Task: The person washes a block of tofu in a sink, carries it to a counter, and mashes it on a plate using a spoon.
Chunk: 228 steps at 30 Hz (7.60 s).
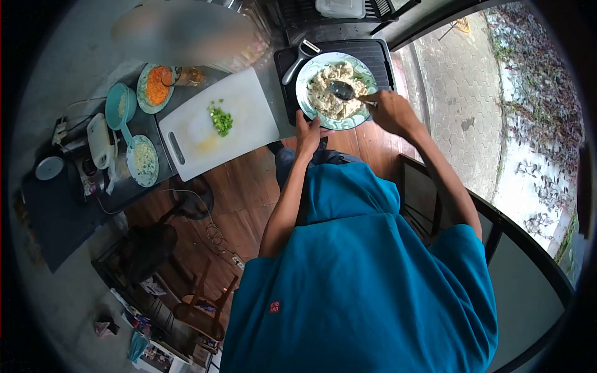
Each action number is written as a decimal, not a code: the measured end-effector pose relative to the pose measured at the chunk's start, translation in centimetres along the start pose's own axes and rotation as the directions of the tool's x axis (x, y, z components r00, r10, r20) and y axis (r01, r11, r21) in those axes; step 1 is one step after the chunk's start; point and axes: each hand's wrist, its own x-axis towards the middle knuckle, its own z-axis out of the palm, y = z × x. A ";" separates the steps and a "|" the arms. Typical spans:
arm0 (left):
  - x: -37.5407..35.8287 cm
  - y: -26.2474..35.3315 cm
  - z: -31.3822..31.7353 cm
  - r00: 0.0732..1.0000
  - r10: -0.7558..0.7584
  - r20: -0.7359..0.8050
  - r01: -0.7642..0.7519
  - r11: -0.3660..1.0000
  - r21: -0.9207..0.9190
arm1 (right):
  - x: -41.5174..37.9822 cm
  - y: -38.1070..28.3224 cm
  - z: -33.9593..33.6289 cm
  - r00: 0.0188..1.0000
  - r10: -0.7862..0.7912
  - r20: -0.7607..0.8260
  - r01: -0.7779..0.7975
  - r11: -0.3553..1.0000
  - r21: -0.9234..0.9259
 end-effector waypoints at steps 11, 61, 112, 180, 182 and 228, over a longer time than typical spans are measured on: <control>0.2 -0.3 -0.2 0.999 -0.011 0.037 0.011 1.000 -0.002 | 4.4 3.7 5.5 0.999 -0.004 -0.042 0.009 0.995 0.099; 0.5 -1.0 0.0 0.998 0.037 0.045 -0.034 0.996 -0.081 | -0.4 2.8 8.1 0.939 -0.292 -0.182 0.204 0.898 -0.391; 1.6 -0.3 -1.4 1.000 -0.011 0.008 0.010 0.996 0.085 | 6.5 2.9 -2.1 0.957 -0.266 -0.117 0.232 0.941 -0.247; 3.9 -7.0 -1.9 0.969 0.245 -0.030 -0.235 0.953 0.190 | 0.6 -0.6 8.4 0.988 -0.119 -0.102 0.119 0.993 -0.006; 1.8 -3.6 -0.7 0.989 0.143 -0.038 -0.141 0.988 0.057 | 2.0 0.2 8.2 0.984 -0.139 -0.107 0.146 0.988 0.056; -1.3 -1.7 0.3 0.996 0.042 0.083 -0.036 0.997 -0.066 | -2.4 2.5 8.1 0.968 0.047 -0.245 -0.090 0.982 -0.166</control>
